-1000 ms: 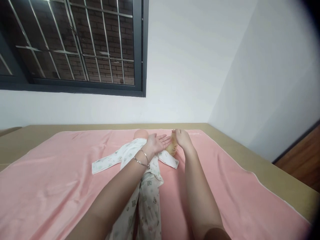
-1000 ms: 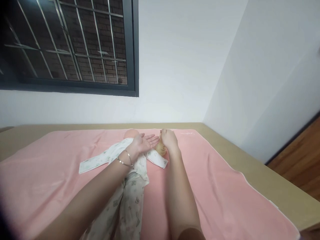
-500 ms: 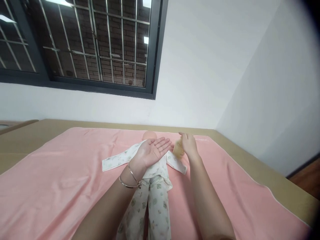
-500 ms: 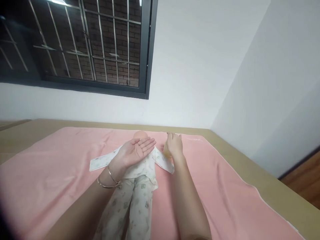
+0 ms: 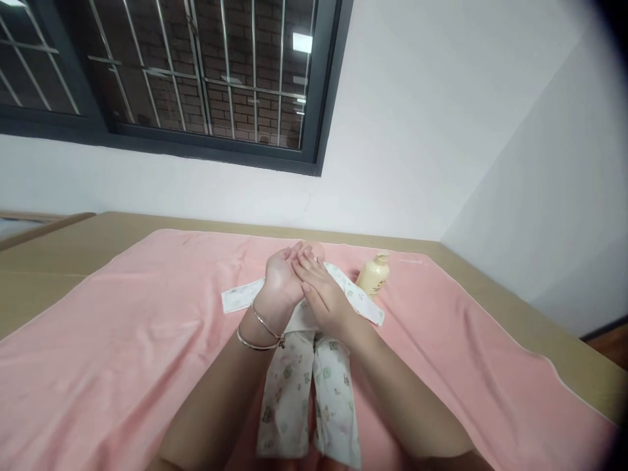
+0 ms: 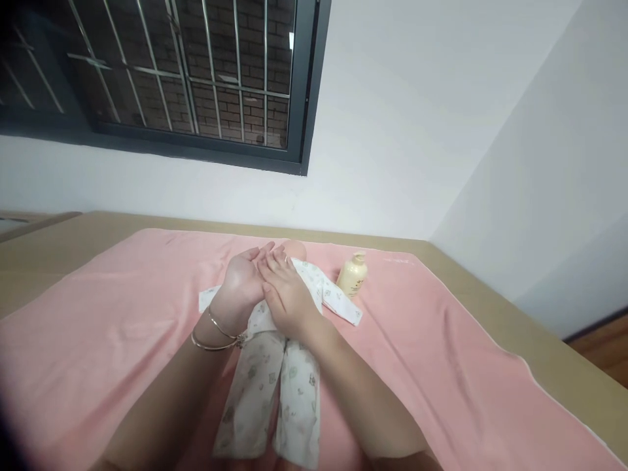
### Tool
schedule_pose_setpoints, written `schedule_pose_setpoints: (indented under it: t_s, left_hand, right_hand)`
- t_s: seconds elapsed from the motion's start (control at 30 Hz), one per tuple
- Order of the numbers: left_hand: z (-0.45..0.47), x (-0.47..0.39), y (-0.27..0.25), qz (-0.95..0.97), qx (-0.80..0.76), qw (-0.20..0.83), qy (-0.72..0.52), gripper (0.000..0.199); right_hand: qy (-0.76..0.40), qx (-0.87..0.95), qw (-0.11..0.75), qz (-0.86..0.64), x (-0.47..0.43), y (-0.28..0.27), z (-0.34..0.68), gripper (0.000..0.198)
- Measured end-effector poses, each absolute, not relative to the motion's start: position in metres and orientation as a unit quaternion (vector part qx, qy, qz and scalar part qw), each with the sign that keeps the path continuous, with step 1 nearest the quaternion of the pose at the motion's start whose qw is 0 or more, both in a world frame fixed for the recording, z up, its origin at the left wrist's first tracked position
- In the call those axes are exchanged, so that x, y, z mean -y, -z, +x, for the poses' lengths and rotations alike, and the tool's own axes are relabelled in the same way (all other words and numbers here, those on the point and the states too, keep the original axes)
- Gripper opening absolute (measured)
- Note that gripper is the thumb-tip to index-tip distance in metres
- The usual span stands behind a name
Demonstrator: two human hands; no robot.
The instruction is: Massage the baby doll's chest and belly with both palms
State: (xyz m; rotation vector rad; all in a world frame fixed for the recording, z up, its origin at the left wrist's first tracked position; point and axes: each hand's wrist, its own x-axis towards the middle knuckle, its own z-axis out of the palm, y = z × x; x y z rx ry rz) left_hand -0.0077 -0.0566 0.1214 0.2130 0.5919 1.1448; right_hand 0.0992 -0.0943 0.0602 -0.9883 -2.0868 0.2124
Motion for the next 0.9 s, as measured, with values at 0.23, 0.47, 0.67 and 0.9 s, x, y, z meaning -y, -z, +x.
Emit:
schedule_pose_setpoints:
  t_s: [0.23,0.47,0.67,0.9]
  left_hand:
    - [-0.012,0.045,-0.109,0.163,-0.284,0.804,-0.496,0.043]
    - [0.019,0.054,-0.09,0.256,-0.195,0.819,-0.474,0.049]
    - [0.043,0.09,-0.09,0.344,-0.198,0.74,-0.543,0.043]
    - [0.029,0.104,-0.113,0.292,-0.177,0.758,-0.556,0.033]
  right_hand:
    - [-0.142,0.828,0.452,-0.299,0.105,-0.057,0.092,0.056]
    - [-0.146,0.806,0.482,-0.31,0.106,-0.064,0.099,0.056]
    - [-0.121,0.77,0.509,-0.366,0.097,-0.067,0.116,0.057]
    - [-0.113,0.766,0.492,-0.398,0.086,-0.055,0.115,0.061]
